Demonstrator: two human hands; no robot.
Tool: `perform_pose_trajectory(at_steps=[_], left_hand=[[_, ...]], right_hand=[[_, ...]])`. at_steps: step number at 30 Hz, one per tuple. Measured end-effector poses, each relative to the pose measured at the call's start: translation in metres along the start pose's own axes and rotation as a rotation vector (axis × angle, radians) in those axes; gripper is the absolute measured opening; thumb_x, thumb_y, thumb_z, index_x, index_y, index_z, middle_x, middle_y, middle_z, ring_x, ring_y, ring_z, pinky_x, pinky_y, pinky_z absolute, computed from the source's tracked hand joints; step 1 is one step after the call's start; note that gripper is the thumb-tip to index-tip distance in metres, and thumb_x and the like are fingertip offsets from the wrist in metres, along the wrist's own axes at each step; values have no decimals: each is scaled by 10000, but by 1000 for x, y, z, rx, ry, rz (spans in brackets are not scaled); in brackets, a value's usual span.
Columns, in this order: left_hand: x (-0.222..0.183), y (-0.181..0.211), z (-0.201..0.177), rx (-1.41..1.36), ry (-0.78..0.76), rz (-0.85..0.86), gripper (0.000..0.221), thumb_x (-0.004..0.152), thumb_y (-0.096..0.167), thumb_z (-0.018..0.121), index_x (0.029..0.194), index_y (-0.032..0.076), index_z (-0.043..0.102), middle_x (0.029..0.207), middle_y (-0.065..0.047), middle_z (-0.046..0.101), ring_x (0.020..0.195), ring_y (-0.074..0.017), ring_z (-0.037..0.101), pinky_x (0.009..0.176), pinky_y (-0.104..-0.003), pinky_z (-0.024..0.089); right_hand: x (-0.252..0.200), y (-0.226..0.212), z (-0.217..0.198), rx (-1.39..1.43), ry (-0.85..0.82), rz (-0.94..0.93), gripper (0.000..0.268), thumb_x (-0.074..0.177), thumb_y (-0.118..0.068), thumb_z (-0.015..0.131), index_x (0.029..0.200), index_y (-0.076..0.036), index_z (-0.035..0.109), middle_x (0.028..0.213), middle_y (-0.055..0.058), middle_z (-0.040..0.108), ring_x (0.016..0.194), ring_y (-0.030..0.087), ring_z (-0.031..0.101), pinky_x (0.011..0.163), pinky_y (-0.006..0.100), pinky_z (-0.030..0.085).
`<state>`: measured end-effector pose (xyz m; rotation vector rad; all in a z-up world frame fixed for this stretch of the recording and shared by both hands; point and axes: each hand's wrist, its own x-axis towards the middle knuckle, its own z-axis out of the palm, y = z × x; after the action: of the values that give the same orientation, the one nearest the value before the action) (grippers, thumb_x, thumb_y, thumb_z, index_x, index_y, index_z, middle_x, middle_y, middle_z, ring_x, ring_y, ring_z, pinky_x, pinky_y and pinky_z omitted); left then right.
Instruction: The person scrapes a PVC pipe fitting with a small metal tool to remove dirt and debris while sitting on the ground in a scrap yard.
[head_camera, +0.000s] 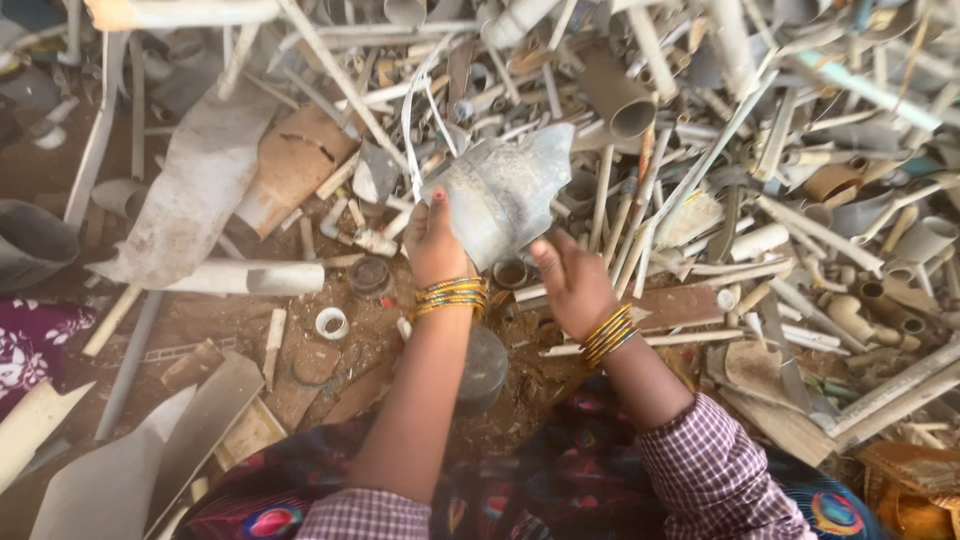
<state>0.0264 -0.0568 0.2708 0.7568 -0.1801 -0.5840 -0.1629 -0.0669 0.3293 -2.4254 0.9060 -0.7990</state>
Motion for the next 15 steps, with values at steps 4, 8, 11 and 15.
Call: perform_pose_trajectory(at_steps=[4, 8, 11, 15], left_hand=[[-22, 10, 4, 476, 63, 73, 353, 1127, 277, 582, 1070, -47, 711, 809, -147, 582, 684, -237, 445, 632, -374, 362], [-39, 19, 10, 316, -92, 454, 281, 1112, 238, 534, 1114, -27, 626, 950, -65, 676, 836, -145, 614, 765, -315, 523], [-47, 25, 13, 385, -67, 488, 282, 1106, 242, 511, 1097, -19, 618, 879, -58, 680, 764, -156, 618, 706, -328, 516], [-52, 26, 11, 676, -18, 493, 295, 1105, 248, 517, 973, -12, 566, 739, -110, 605, 637, -182, 578, 621, -347, 475]], right_hand=[[-1, -4, 10, -115, -219, 262, 657, 991, -592, 311, 1125, -26, 617, 630, 185, 644, 565, 311, 685, 533, 446, 589], [-4, 0, 12, -59, -50, 84, 717, 1052, -631, 297, 1057, 3, 632, 659, 179, 630, 626, 320, 655, 615, 479, 544], [-6, 7, 19, -108, -72, 149, 716, 1023, -645, 281, 1036, -11, 614, 633, 135, 628, 593, 273, 667, 580, 428, 567], [-2, 14, 27, -106, -115, 234, 710, 1006, -638, 257, 1005, -27, 619, 611, 128, 613, 568, 272, 658, 575, 421, 575]])
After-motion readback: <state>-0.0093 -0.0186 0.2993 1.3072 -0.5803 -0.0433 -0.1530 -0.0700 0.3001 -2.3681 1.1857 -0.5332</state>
